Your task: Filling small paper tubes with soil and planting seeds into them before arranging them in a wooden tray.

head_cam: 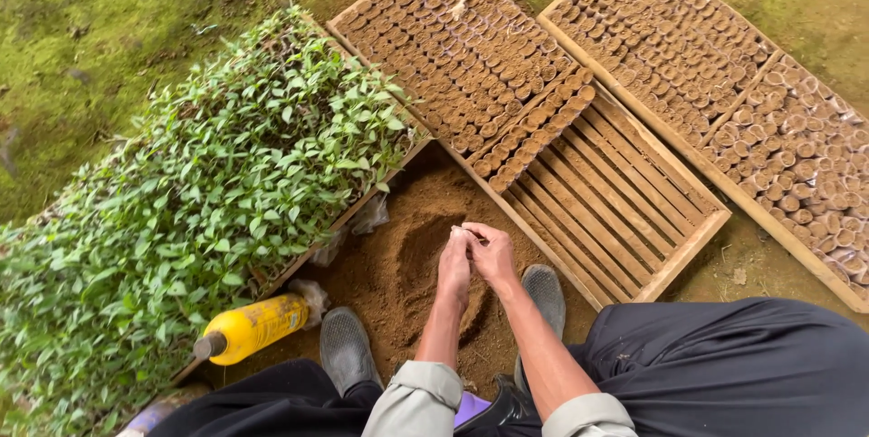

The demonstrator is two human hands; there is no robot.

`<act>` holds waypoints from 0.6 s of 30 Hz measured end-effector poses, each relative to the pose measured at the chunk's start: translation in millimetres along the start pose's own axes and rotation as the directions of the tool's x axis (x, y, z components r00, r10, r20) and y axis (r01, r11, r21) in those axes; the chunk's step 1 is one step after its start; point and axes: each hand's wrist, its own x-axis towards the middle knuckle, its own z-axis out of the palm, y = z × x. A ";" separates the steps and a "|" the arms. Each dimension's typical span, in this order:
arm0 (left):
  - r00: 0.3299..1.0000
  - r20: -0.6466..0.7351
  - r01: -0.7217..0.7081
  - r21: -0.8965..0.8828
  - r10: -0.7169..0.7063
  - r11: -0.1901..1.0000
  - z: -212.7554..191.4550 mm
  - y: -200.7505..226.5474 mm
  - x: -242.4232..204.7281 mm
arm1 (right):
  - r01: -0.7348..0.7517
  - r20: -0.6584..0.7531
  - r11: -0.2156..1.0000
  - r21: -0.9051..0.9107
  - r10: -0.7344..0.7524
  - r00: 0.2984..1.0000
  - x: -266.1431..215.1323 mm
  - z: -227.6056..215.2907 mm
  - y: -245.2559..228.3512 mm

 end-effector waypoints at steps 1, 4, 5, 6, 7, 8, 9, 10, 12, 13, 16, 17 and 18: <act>1.000 0.007 0.003 0.006 -0.003 1.000 5.9 4.3 -1.2 | -0.002 -0.009 1.000 0.004 0.002 1.000 2.5 -2.2 -1.5; 0.994 0.113 -0.012 0.077 0.003 0.997 25.3 23.2 -10.1 | -0.024 -0.055 0.995 0.102 0.029 0.998 12.2 -10.2 -3.3; 0.988 0.155 -0.025 0.138 0.004 0.990 31.9 34.3 -17.0 | -0.033 -0.074 0.988 0.149 0.044 0.996 15.8 -12.8 -2.6; 0.981 0.196 -0.042 0.196 0.002 0.980 38.9 45.6 -22.9 | -0.040 -0.091 0.980 0.195 0.059 0.994 20.5 -15.2 -2.1; 0.979 0.202 -0.038 0.202 -0.004 0.979 44.6 43.6 -21.0 | -0.042 -0.100 0.979 0.198 0.063 0.993 27.6 -20.7 0.4; 0.969 0.245 -0.077 0.222 0.021 0.972 50.9 40.8 -19.5 | -0.062 -0.131 0.956 0.288 0.103 0.986 34.5 -27.2 3.3; 0.956 0.289 -0.117 0.239 0.044 0.964 57.4 37.9 -17.5 | -0.076 -0.159 0.923 0.376 0.146 0.976 42.0 -33.9 6.3; 0.955 0.295 -0.111 0.245 0.035 0.963 63.5 34.3 -13.1 | -0.078 -0.169 0.922 0.379 0.152 0.974 51.8 -41.3 8.9; 0.945 0.327 -0.076 0.275 -0.019 0.959 76.1 27.2 -3.1 | -0.099 -0.211 0.844 0.526 0.243 0.947 72.9 -56.1 14.5; 0.943 0.332 -0.071 0.280 -0.028 0.957 81.8 17.0 4.9 | -0.100 -0.218 0.843 0.529 0.249 0.943 86.0 -65.1 17.5; 0.914 0.391 -0.051 0.372 -0.106 0.927 98.7 -4.3 24.6 | -0.062 -0.308 0.809 0.584 0.291 0.906 128.2 -91.6 17.2; 0.895 0.423 -0.060 0.431 -0.142 0.901 104.6 -5.2 26.5 | -0.043 -0.334 0.820 0.571 0.279 0.900 143.1 -100.6 10.0; 0.874 0.452 -0.071 0.486 -0.180 0.871 111.0 -5.7 28.8 | -0.025 -0.358 0.831 0.556 0.267 0.895 158.7 -109.8 2.5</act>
